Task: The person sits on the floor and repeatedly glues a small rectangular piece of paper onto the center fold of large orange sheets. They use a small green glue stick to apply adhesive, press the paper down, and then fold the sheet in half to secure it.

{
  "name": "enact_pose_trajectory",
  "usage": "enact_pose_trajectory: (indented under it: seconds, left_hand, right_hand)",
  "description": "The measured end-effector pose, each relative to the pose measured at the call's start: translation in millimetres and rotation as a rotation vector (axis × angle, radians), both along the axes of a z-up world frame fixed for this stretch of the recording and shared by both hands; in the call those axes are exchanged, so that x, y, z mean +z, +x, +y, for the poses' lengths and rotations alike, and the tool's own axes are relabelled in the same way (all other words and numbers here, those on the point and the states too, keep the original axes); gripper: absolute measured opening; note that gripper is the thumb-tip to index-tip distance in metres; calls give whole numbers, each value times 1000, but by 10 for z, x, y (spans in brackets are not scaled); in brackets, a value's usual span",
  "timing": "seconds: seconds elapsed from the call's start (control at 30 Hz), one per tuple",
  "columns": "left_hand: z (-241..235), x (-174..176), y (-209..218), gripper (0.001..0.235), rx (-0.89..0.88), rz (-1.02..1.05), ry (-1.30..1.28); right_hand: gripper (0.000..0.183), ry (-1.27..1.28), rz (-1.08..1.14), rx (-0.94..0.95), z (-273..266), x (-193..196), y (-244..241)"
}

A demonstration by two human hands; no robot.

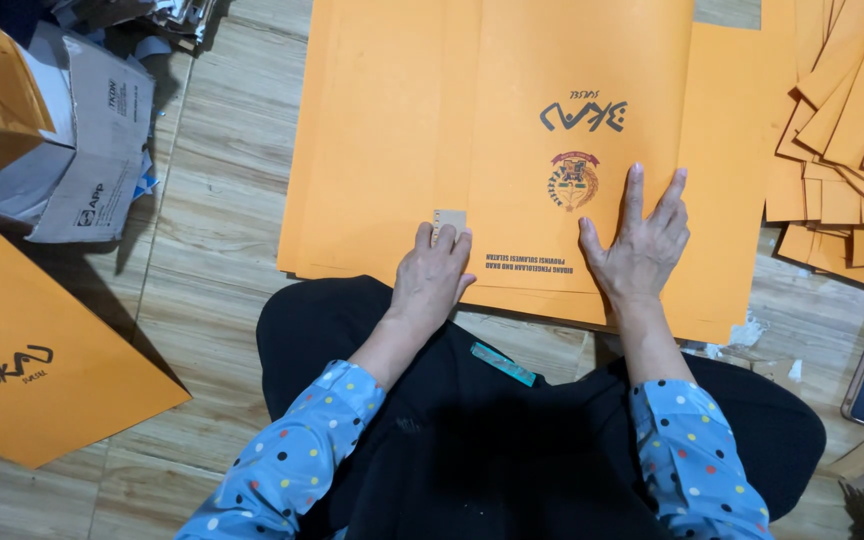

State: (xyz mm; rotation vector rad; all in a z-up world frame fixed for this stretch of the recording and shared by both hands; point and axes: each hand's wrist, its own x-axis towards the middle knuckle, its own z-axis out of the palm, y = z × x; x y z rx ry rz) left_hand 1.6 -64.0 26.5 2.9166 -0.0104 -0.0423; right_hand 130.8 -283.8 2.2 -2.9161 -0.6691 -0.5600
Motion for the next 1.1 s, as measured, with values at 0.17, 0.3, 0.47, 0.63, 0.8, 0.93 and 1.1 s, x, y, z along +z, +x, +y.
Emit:
enact_pose_trajectory:
  seconds: [0.17,0.3,0.47,0.63,0.8,0.93,1.1]
  left_hand:
    - [19,41,-12,52,-3,30,-27]
    - [20,32,-9,53,2,40,-30]
    - [21,37,-20,55,5,39,-8]
    - [27,37,-19,56,-4,25,-15]
    - [30,13,-26,57,-4,25,-19]
    - [37,14,-27,57,-5,21,-43]
    - [32,25,-35,57,0,17,-37]
  right_hand:
    - [75,4,-7,8,0,2,3]
    - [75,11,-5,14,-2,3,1]
    - [75,6,-16,17,-2,3,0]
    - [74,18,-8,18,1,5,-4]
    - [75,6,8,15,-6,4,-8]
    - [75,-2,-1,18,-14,-7,-3]
    - [74,-3,-5,24,-22,-15,-2]
